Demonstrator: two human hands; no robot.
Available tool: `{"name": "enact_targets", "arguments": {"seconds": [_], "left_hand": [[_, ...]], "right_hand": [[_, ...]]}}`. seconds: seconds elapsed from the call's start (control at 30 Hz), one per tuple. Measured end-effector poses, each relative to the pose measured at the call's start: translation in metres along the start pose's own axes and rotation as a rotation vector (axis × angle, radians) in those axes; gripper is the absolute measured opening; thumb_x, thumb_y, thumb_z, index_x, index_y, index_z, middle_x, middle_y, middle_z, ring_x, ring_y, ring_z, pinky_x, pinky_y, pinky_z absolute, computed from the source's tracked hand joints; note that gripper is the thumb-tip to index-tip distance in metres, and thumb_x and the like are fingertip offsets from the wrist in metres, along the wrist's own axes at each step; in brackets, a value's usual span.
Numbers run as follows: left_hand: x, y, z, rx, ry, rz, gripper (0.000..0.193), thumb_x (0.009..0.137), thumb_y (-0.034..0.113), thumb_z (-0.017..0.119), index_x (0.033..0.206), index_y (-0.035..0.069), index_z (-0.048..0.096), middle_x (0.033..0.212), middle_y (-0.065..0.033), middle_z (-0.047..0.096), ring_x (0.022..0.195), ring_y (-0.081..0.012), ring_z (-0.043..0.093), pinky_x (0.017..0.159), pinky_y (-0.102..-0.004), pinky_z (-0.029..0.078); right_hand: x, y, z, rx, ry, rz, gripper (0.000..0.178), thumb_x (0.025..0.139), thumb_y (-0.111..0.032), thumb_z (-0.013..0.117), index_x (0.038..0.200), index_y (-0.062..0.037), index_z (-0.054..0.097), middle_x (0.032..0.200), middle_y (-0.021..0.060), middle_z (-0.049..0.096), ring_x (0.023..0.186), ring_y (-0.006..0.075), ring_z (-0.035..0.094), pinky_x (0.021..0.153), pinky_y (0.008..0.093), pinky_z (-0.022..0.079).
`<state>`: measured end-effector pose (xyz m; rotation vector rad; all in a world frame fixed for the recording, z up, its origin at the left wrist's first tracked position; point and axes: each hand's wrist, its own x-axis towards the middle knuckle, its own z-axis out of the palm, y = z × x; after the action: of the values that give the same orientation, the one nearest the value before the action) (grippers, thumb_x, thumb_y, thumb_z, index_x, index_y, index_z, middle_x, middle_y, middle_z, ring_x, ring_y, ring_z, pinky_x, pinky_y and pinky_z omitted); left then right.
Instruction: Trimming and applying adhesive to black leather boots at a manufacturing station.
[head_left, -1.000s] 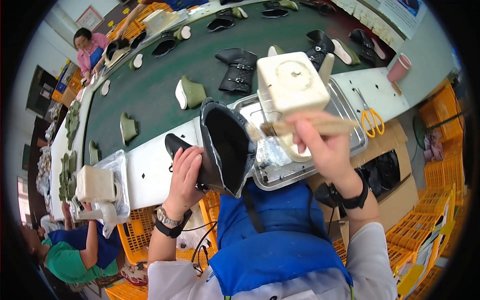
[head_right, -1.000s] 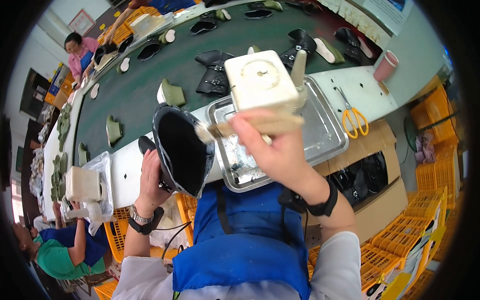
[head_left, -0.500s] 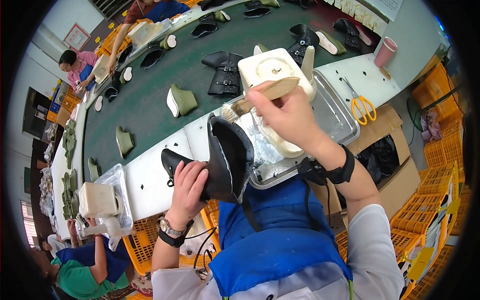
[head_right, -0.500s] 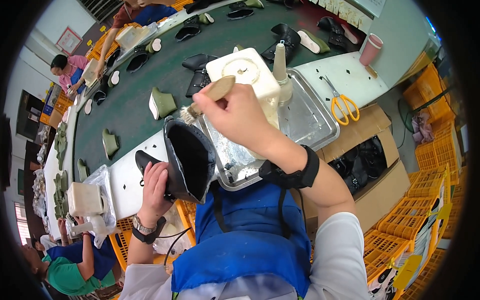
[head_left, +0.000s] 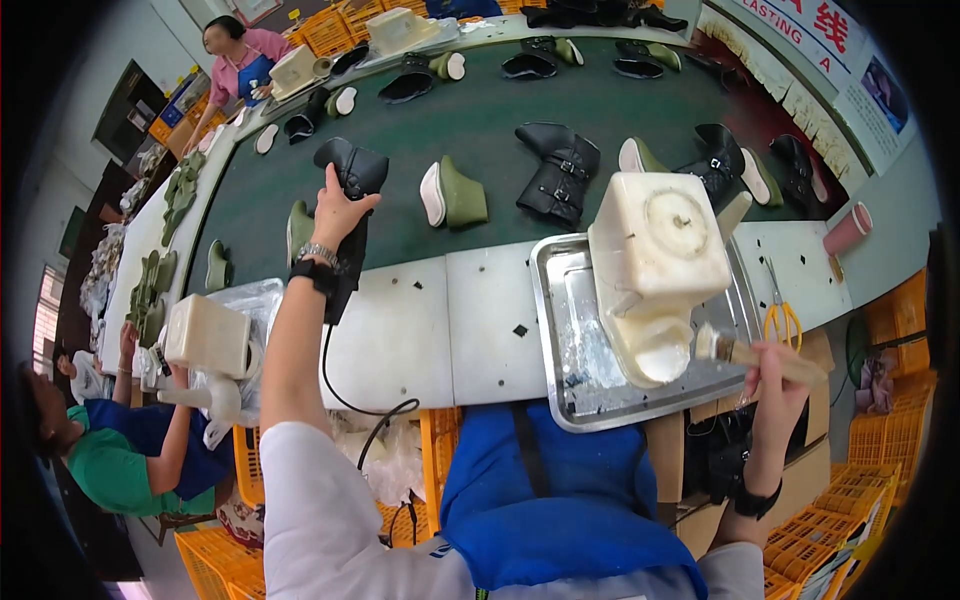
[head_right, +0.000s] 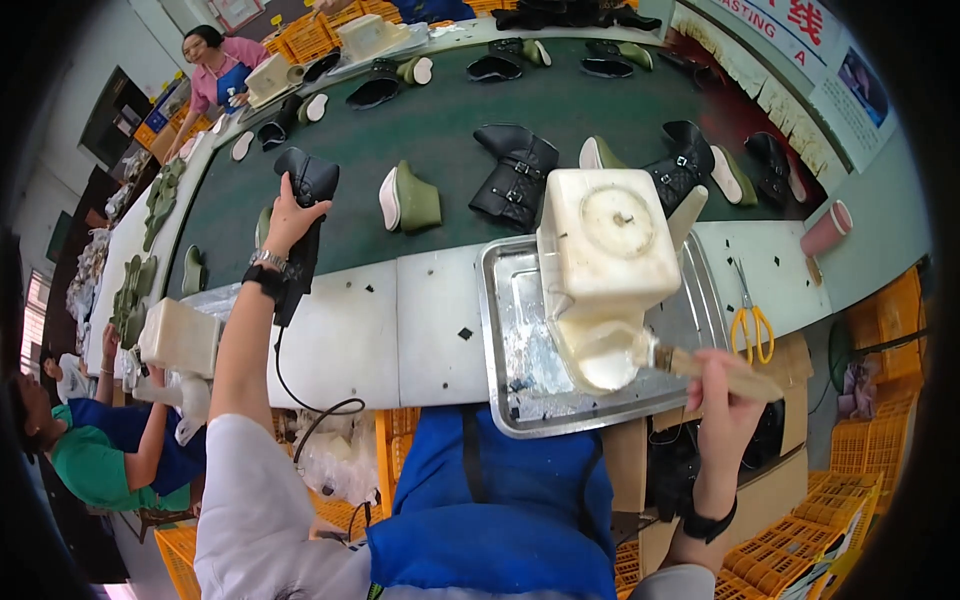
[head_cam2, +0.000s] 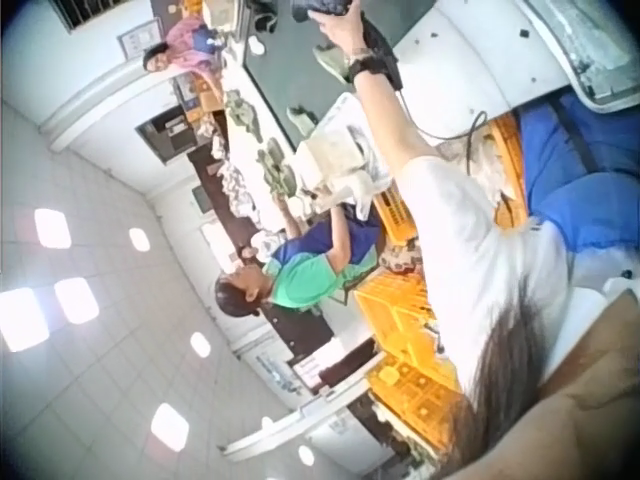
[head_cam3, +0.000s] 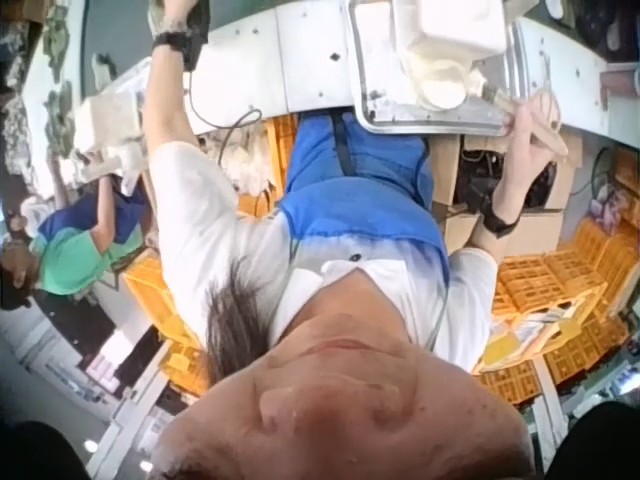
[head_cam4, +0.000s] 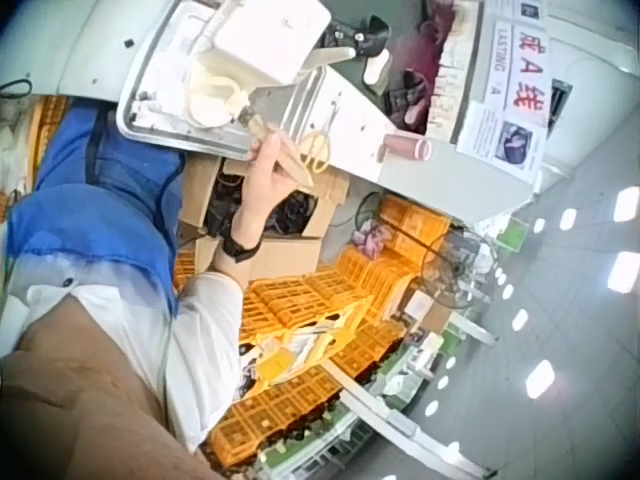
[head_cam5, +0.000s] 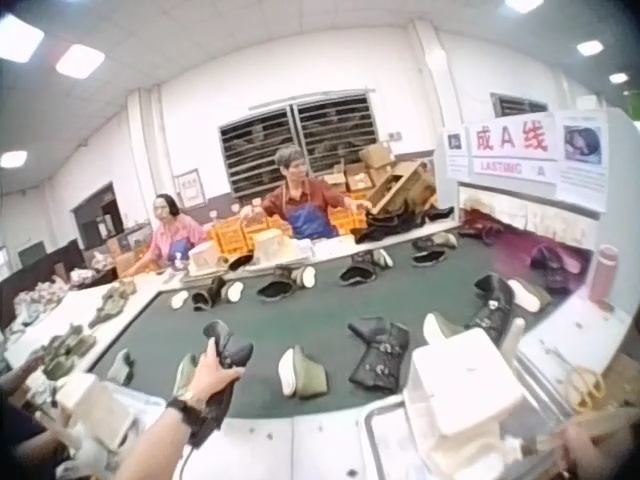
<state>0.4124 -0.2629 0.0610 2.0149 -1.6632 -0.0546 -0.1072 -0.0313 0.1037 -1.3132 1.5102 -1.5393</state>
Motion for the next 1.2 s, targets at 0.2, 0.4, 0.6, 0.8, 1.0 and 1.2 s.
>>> {"name": "enact_targets", "arguments": {"seconds": [0.2,0.4,0.6,0.8,1.0,1.2], "left_hand": [[0.066,-0.051,0.086,0.055,-0.028,-0.312,0.102,0.061,0.046,0.069,0.138,0.012,0.012,0.12,-0.03,0.041,0.107,-0.0421,0.047,0.09,-0.0428,0.04],[0.063,-0.097,0.13,0.239,-0.533,-0.229,0.095,0.072,0.049,0.061,0.14,0.017,0.003,0.127,-0.0349,0.031,0.118,-0.0448,0.036,0.096,-0.0441,0.035],[0.028,-0.055,0.071,-0.235,-0.331,0.275,0.057,0.082,0.016,0.057,0.13,-0.002,0.032,0.124,-0.0182,0.047,0.111,-0.0232,0.047,0.093,-0.0296,0.035],[-0.132,0.115,-0.008,-0.443,-0.41,0.705,0.026,0.09,0.008,0.046,0.109,-0.006,0.054,0.098,-0.0168,0.061,0.093,-0.0245,0.056,0.082,-0.0317,0.044],[-0.287,0.241,-0.04,-0.884,-1.215,0.46,0.022,0.09,0.006,0.039,0.078,-0.001,0.056,0.079,-0.0082,0.059,0.076,-0.0171,0.052,0.077,-0.0293,0.041],[-0.319,0.264,-0.02,-0.747,-1.455,0.548,0.017,0.089,0.007,0.045,0.077,0.001,0.056,0.072,-0.0042,0.057,0.065,-0.0106,0.049,0.065,-0.023,0.041]], "right_hand": [[-0.007,0.015,0.005,0.011,0.014,0.208,0.009,0.086,-0.01,0.054,0.087,-0.0008,0.055,0.063,0.002,0.052,0.049,0.0053,0.047,0.044,0.0168,0.036],[0.013,0.02,0.005,-0.348,-0.111,0.074,0.014,0.081,-0.008,0.058,0.076,0.0045,0.062,0.074,0.0073,0.063,0.057,0.0096,0.054,0.049,0.0219,0.041],[0.026,0.062,0.028,-0.545,-0.476,-0.071,0.018,0.078,-0.021,0.059,0.085,-0.0055,0.064,0.074,0.0148,0.062,0.061,0.0274,0.06,0.056,0.0337,0.047],[0.021,0.058,0.027,-0.578,-0.458,-0.081,0.02,0.075,-0.023,0.057,0.074,-0.0029,0.059,0.066,0.0167,0.058,0.064,0.0349,0.057,0.057,0.0414,0.045],[-0.022,0.091,-0.061,-0.553,-0.066,-0.13,0.015,0.077,-0.016,0.053,0.081,-0.0039,0.062,0.071,0.0156,0.061,0.069,0.0326,0.059,0.061,0.0394,0.047],[-0.14,0.205,-0.178,-0.982,0.034,0.652,0.022,0.075,-0.017,0.049,0.089,-0.0084,0.064,0.084,0.0185,0.062,0.081,0.0349,0.06,0.071,0.0423,0.049]]}}
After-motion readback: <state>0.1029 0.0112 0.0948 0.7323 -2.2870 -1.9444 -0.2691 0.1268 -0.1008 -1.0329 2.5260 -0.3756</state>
